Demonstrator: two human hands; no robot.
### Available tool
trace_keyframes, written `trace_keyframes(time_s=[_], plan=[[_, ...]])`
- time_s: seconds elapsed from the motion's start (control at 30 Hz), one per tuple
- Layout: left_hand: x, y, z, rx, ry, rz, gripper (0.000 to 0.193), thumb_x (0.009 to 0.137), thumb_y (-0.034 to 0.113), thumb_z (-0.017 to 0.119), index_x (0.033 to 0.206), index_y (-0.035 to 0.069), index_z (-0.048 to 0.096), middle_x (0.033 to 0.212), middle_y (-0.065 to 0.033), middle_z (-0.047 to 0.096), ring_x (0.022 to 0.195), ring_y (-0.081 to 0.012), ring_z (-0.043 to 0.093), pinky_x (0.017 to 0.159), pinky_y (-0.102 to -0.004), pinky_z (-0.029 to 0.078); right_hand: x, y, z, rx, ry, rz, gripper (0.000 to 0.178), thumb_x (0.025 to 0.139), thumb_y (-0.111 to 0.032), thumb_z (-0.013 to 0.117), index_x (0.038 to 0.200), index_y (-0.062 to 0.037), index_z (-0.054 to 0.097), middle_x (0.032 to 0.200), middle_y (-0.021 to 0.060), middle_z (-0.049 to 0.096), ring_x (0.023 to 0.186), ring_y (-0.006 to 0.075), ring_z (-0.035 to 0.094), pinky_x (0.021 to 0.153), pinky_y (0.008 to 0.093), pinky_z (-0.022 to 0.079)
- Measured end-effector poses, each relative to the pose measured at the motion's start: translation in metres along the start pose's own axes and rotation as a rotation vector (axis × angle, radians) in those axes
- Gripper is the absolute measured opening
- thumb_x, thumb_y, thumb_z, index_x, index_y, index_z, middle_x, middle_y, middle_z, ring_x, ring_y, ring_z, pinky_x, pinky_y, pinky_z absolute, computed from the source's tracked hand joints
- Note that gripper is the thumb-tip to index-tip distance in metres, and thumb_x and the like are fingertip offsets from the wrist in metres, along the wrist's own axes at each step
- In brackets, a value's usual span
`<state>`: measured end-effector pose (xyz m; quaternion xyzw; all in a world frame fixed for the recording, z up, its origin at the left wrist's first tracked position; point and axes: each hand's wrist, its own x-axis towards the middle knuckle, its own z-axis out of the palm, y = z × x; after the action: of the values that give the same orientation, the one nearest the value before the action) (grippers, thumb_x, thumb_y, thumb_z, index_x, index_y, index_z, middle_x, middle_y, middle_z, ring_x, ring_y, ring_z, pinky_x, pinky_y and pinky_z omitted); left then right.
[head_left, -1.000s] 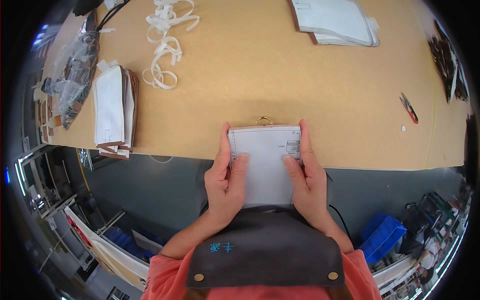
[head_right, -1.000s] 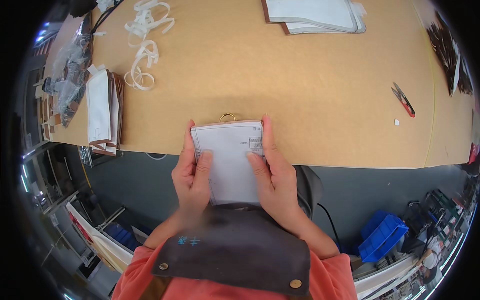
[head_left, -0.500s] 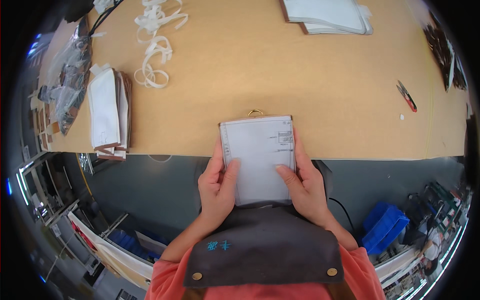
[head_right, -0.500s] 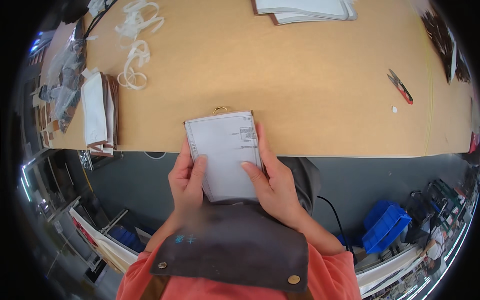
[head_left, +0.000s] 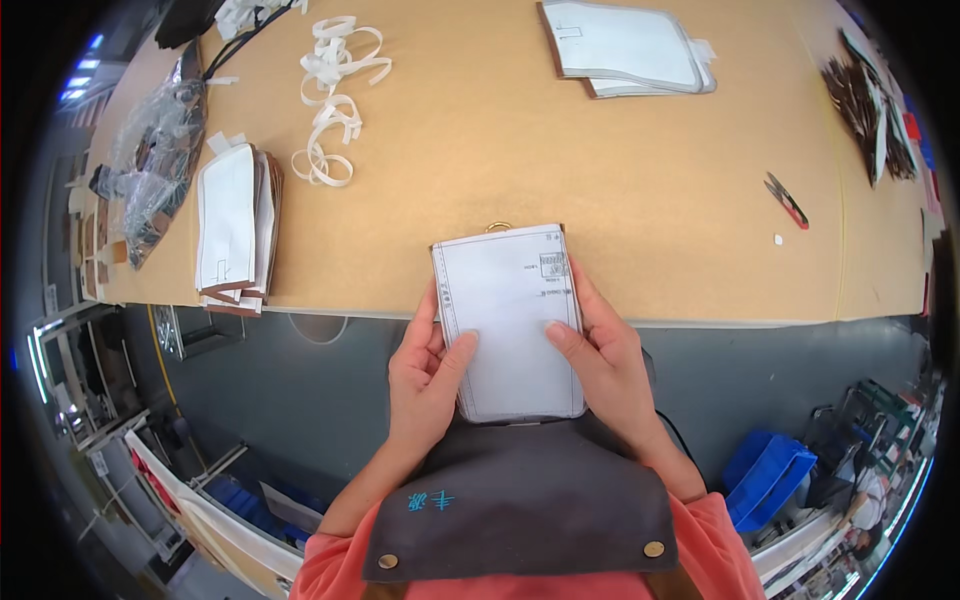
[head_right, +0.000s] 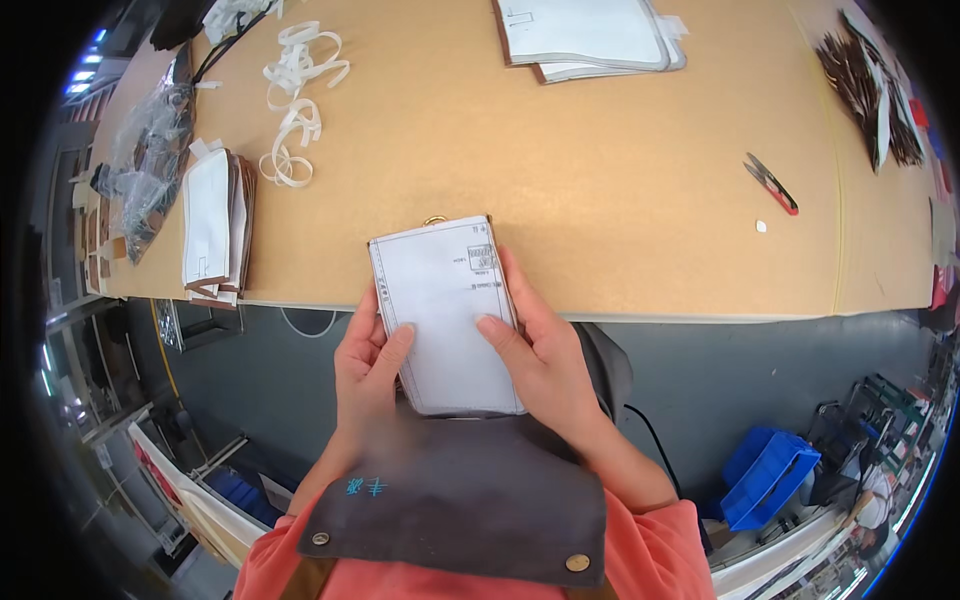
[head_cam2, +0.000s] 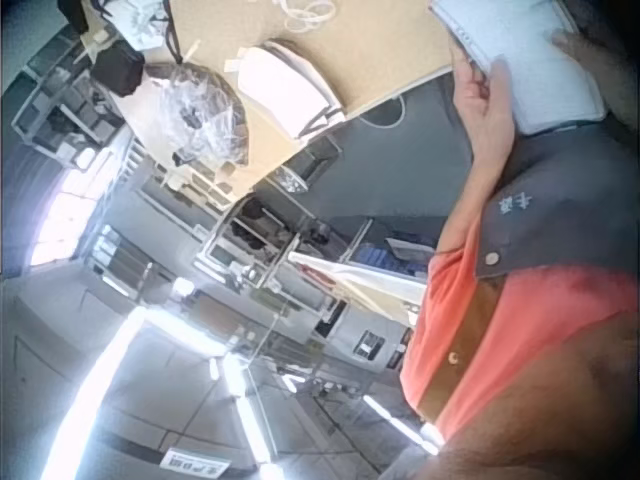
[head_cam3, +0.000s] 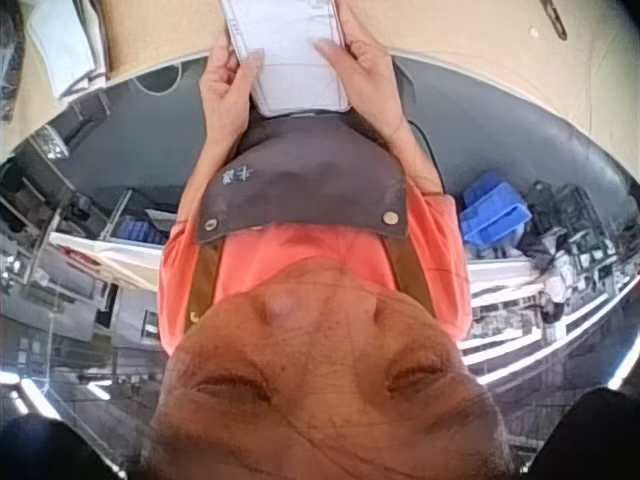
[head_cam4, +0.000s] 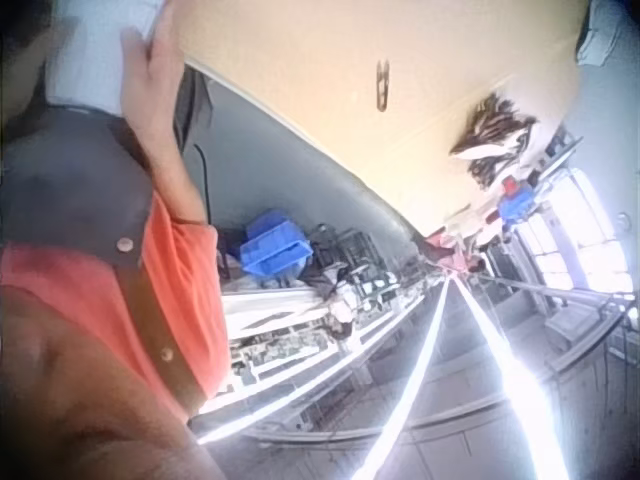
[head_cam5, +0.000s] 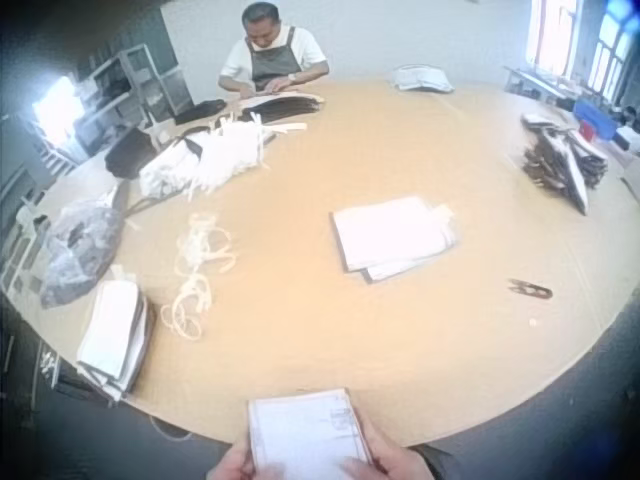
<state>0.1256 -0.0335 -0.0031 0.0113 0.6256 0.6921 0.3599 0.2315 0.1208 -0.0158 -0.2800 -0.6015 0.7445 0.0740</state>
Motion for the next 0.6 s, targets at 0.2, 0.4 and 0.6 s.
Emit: trace_keyframes(time_s=[0.2,0.4,0.6], plan=[[-0.008,-0.006,-0.010,-0.041,-0.021,-0.007,0.054,0.100,-0.001,0.050,0.150,-0.006,0.032,0.134,-0.0149,0.059,0.118,-0.0146,0.059,0.100,-0.0274,0.045,-0.013,0.000,-0.001,0.077,-0.037,0.066,0.064,0.097,-0.009,0.062,0.152,0.0025,0.031,0.135,0.0151,0.060,0.110,0.0119,0.062,0.094,0.0247,0.048],[-0.015,-0.006,-0.005,0.165,0.015,0.182,0.055,0.100,-0.002,0.049,0.152,-0.005,0.029,0.136,-0.0136,0.057,0.118,-0.0120,0.056,0.100,-0.0251,0.043,-0.029,0.005,0.012,-0.490,0.144,-0.349,0.060,0.096,-0.011,0.063,0.150,-0.0025,0.037,0.118,0.0207,0.067,0.093,0.0262,0.071,0.083,0.0317,0.055],[-0.016,-0.005,0.001,0.163,-0.071,0.322,0.057,0.101,-0.002,0.047,0.154,-0.004,0.025,0.141,-0.0136,0.053,0.121,-0.0129,0.054,0.103,-0.0257,0.040,-0.040,-0.011,0.008,-0.480,0.130,-0.226,0.067,0.097,-0.007,0.061,0.155,-0.0036,0.026,0.125,0.0165,0.066,0.098,0.0204,0.069,0.088,0.0282,0.052]])
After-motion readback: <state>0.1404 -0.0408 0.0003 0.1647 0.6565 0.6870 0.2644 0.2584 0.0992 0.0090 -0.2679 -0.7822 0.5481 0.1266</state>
